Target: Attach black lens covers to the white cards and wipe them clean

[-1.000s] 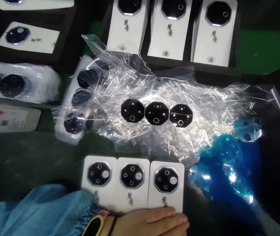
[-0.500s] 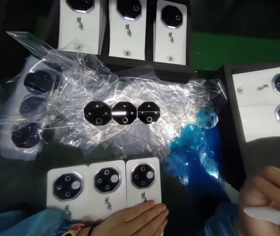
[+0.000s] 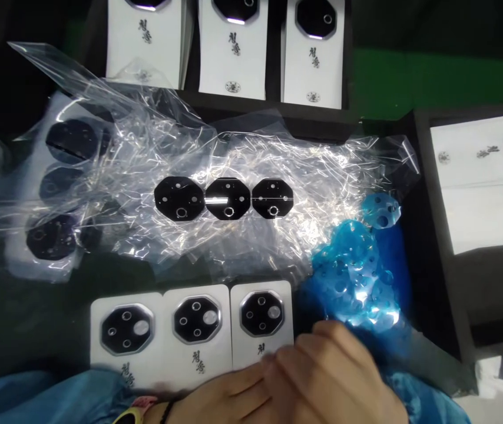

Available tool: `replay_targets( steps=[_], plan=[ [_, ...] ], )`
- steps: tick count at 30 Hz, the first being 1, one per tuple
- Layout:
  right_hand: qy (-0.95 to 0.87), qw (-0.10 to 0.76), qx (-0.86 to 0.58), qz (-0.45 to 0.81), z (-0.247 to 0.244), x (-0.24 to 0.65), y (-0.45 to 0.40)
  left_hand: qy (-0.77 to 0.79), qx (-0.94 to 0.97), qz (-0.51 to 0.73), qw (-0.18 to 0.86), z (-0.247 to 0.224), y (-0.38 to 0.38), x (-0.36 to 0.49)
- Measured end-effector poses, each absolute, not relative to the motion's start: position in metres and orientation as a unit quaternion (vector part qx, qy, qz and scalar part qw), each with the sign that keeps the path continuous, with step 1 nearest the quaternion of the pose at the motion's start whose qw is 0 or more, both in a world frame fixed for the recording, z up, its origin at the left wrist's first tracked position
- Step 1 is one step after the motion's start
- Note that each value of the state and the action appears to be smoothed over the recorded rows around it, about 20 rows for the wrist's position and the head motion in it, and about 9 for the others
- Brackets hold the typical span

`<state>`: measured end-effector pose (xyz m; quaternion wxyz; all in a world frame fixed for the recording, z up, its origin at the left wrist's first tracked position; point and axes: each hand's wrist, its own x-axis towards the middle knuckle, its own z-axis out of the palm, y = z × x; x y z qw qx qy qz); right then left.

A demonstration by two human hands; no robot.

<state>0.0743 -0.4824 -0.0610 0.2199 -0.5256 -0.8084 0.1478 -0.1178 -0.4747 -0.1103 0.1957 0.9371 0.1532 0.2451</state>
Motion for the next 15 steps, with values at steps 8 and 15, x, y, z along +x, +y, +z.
replay_targets(
  steps=[8,15],
  plan=[
    [-0.883,0.173,-0.423,0.109,-0.066,0.052,-0.464,0.142,0.929,0.234,0.250,-0.105,-0.470,-0.115],
    [-0.885,0.170,-0.421,0.104,-0.070,0.052,-0.463,0.198,0.914,0.255,0.247,-0.106,-0.473,-0.115]
  ],
)
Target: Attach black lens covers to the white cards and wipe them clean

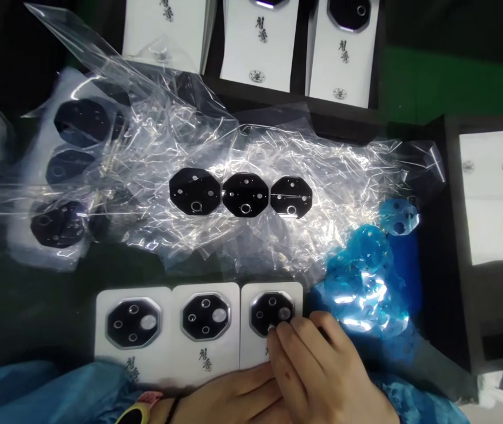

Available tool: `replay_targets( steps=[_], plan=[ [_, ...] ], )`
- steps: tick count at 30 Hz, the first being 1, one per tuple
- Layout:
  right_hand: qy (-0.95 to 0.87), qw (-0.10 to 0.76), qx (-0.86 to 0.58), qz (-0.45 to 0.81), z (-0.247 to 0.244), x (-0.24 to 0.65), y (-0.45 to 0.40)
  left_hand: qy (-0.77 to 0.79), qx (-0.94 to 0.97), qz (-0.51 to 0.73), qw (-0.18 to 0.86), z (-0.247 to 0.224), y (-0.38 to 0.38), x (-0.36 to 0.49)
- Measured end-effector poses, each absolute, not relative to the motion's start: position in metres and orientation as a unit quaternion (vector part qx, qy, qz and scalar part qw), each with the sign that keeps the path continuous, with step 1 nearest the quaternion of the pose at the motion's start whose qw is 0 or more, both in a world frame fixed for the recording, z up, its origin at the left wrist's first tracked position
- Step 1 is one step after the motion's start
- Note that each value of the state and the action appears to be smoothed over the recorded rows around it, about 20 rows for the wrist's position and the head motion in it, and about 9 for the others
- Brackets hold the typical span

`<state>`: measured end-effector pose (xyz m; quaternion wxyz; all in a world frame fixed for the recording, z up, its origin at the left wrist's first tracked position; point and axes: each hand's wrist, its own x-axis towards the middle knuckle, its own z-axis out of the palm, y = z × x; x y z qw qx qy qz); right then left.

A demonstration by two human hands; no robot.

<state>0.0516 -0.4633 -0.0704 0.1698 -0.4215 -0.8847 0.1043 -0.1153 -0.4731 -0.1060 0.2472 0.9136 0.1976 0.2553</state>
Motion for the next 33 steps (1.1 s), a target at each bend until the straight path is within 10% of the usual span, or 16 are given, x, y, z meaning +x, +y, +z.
replay_targets(
  steps=[33],
  plan=[
    [-0.838,0.213,-0.495,0.093,-0.058,0.101,-0.474,0.141,0.955,0.214,0.153,-0.109,-0.473,-0.121]
  ],
)
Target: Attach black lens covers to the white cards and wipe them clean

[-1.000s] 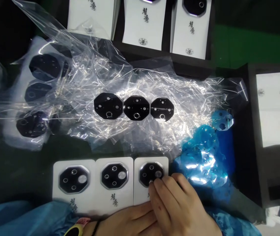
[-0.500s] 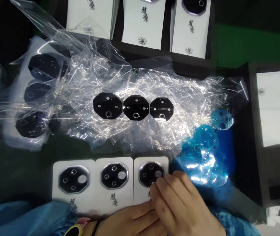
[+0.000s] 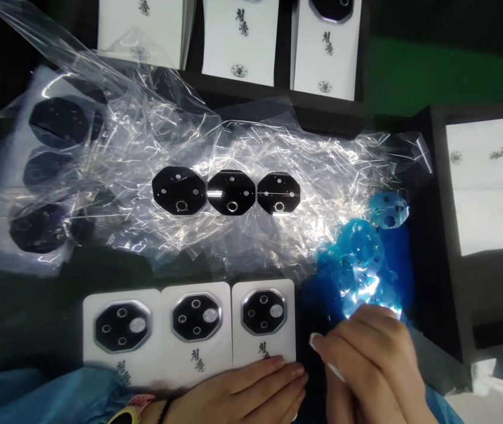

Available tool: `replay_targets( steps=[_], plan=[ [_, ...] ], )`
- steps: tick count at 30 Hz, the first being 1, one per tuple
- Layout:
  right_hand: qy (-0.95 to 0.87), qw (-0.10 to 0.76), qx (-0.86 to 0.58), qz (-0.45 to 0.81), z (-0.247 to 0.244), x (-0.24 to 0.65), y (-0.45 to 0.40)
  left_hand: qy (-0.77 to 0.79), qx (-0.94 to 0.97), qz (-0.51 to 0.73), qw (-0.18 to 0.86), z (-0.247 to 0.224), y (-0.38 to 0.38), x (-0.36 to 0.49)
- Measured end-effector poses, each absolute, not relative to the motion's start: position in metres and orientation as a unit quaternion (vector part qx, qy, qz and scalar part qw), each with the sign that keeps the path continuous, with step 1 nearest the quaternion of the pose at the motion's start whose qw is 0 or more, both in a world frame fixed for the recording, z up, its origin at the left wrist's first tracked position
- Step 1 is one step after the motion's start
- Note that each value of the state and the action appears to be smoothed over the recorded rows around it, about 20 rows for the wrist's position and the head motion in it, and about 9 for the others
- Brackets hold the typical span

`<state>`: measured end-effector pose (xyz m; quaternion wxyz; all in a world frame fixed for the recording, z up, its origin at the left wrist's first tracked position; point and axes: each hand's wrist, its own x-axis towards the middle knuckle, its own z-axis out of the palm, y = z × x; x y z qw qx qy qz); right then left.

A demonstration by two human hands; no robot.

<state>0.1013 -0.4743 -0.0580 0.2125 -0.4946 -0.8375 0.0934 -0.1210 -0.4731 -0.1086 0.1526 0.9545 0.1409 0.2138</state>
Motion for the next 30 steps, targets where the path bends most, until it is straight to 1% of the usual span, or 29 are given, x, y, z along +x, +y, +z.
replay_targets(
  steps=[6,9,14,21,26,30],
  plan=[
    [-0.863,0.207,-0.442,0.129,-0.068,0.062,-0.466,0.164,0.940,0.211,0.212,-0.109,-0.476,-0.117],
    [-0.874,0.186,-0.431,0.125,-0.072,0.054,-0.466,0.172,0.930,0.222,0.237,-0.110,-0.477,-0.114],
    [-0.875,0.176,-0.439,0.108,-0.074,0.054,-0.468,0.188,0.925,0.234,0.232,-0.110,-0.476,-0.114],
    [-0.889,0.139,-0.423,0.112,-0.069,0.052,-0.468,0.200,0.919,0.247,0.232,-0.105,-0.472,-0.114],
    [-0.878,0.147,-0.437,0.130,-0.071,0.052,-0.470,0.207,0.915,0.247,0.243,-0.105,-0.473,-0.115],
    [-0.859,0.192,-0.458,0.127,-0.080,0.050,-0.476,0.206,0.918,0.245,0.234,-0.107,-0.475,-0.115]
  ],
)
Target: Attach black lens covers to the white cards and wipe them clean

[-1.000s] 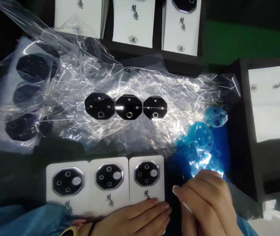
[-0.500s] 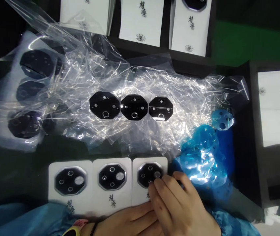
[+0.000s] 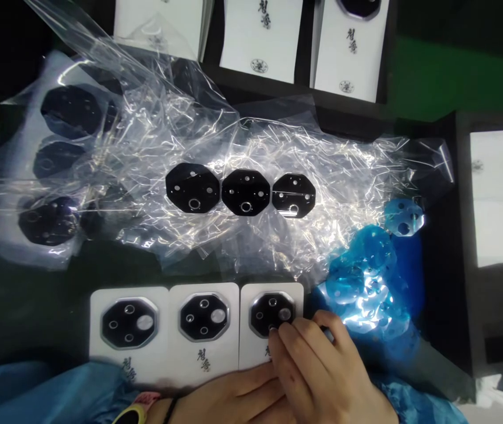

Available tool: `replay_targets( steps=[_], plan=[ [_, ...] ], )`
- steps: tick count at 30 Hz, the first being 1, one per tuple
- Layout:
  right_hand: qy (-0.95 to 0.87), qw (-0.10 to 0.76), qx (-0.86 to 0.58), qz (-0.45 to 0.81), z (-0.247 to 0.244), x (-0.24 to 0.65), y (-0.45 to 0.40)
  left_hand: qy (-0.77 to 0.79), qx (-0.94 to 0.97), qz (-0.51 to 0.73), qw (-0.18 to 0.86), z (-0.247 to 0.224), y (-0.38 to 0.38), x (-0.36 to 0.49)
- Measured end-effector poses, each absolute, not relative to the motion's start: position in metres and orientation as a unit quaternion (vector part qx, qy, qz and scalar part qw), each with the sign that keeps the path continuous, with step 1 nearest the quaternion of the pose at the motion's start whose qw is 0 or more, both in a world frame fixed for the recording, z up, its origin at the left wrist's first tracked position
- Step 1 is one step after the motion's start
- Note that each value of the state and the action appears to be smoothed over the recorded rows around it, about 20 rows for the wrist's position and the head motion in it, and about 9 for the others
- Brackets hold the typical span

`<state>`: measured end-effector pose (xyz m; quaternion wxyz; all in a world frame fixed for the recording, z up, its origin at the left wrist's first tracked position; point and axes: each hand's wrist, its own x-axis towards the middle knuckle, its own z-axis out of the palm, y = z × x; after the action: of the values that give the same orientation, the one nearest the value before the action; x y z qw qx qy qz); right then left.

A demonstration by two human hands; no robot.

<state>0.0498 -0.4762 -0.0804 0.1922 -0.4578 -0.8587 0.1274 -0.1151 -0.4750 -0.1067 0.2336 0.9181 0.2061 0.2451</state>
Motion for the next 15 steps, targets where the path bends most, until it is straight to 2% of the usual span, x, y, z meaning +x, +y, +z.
replay_targets(
  steps=[4,9,15],
  plan=[
    [-0.857,0.202,-0.459,0.115,-0.082,0.049,-0.478,0.194,0.925,0.225,0.238,-0.107,-0.475,-0.116],
    [-0.878,0.142,-0.436,0.139,-0.074,0.055,-0.474,0.182,0.926,0.225,0.243,-0.108,-0.474,-0.116],
    [-0.880,0.158,-0.427,0.133,-0.075,0.057,-0.474,0.188,0.918,0.243,0.251,-0.108,-0.473,-0.115]
  ],
)
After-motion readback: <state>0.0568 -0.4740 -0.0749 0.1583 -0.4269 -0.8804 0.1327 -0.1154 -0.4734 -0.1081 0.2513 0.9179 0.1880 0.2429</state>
